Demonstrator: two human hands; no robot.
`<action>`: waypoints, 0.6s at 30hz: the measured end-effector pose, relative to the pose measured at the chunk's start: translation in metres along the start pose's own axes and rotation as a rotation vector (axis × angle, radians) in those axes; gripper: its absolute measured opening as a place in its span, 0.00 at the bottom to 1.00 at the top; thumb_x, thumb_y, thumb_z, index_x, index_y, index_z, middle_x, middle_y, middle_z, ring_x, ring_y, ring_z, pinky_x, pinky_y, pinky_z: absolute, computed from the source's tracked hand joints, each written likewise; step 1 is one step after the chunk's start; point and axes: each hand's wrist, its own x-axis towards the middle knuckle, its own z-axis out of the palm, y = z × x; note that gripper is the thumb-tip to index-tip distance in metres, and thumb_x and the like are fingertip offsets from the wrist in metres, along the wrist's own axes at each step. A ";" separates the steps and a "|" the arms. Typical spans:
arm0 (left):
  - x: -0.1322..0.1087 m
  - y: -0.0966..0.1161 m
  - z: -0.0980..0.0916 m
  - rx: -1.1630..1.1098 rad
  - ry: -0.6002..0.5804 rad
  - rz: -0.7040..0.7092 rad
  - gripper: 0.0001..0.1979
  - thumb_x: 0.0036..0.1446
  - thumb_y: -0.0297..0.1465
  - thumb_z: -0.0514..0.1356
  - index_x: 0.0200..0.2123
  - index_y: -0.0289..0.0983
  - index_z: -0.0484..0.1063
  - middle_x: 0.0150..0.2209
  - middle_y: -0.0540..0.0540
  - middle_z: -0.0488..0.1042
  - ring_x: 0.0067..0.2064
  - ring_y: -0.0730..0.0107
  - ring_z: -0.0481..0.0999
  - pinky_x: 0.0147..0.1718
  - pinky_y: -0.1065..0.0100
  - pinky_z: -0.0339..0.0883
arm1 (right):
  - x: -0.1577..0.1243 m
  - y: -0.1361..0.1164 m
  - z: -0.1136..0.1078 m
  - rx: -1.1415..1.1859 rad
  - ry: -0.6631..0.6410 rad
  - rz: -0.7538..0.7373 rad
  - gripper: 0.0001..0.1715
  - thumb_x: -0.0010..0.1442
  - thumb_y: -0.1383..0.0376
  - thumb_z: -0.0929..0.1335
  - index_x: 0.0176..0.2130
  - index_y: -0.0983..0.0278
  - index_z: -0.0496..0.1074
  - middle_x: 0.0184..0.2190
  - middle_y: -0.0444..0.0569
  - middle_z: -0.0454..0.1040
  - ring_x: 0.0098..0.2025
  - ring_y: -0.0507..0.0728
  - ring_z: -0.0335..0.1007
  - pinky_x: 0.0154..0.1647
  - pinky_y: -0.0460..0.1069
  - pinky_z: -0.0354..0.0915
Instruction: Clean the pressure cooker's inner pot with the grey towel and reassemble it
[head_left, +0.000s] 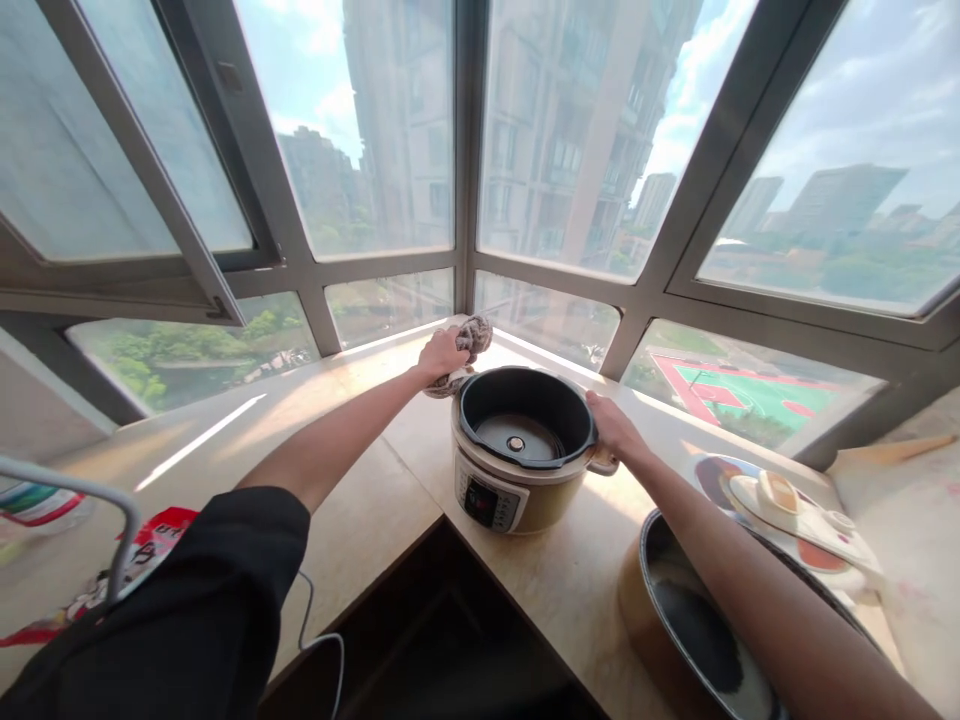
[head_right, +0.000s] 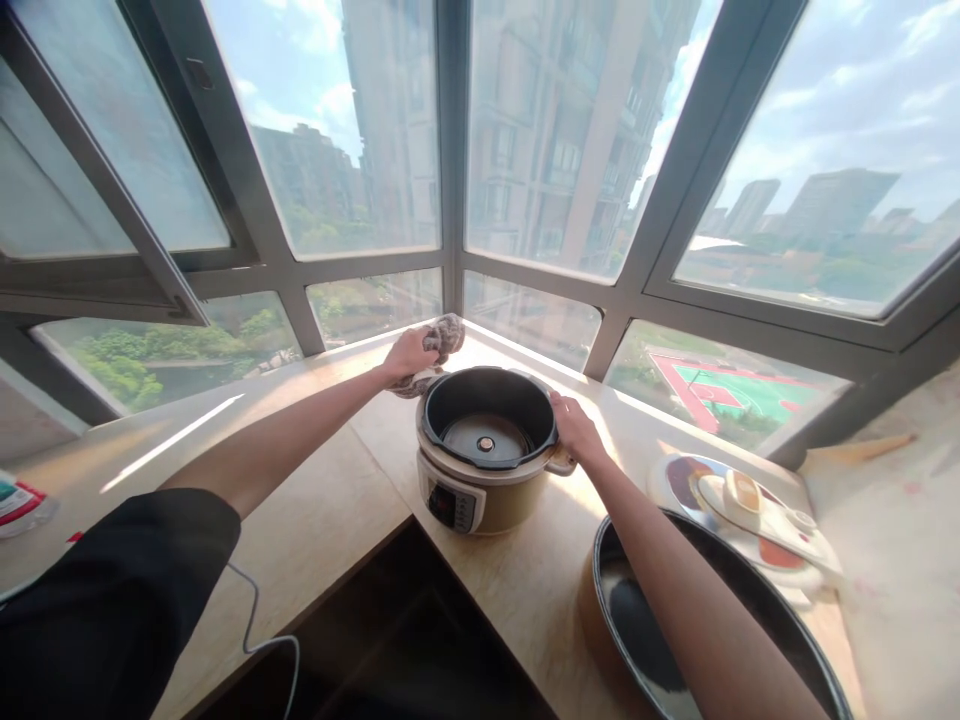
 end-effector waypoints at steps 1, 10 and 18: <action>0.002 -0.003 0.004 -0.019 -0.033 -0.019 0.24 0.47 0.32 0.67 0.49 0.36 0.74 0.51 0.36 0.76 0.55 0.46 0.75 0.52 0.61 0.67 | 0.001 0.001 0.000 -0.010 -0.002 -0.002 0.34 0.70 0.43 0.53 0.45 0.61 0.74 0.51 0.58 0.78 0.56 0.67 0.70 0.60 0.60 0.62; 0.007 -0.007 0.014 0.033 -0.207 -0.155 0.23 0.46 0.29 0.66 0.49 0.33 0.75 0.51 0.30 0.78 0.53 0.43 0.78 0.50 0.58 0.69 | 0.005 0.003 0.000 -0.106 -0.019 0.007 0.35 0.72 0.47 0.50 0.50 0.63 0.73 0.58 0.62 0.73 0.62 0.67 0.66 0.64 0.60 0.59; -0.044 -0.009 0.008 0.156 -0.132 -0.118 0.31 0.59 0.36 0.59 0.65 0.37 0.63 0.62 0.29 0.66 0.63 0.41 0.69 0.59 0.52 0.63 | 0.000 -0.007 -0.004 -0.121 -0.030 0.034 0.37 0.72 0.48 0.49 0.54 0.67 0.72 0.61 0.65 0.70 0.65 0.68 0.64 0.66 0.60 0.57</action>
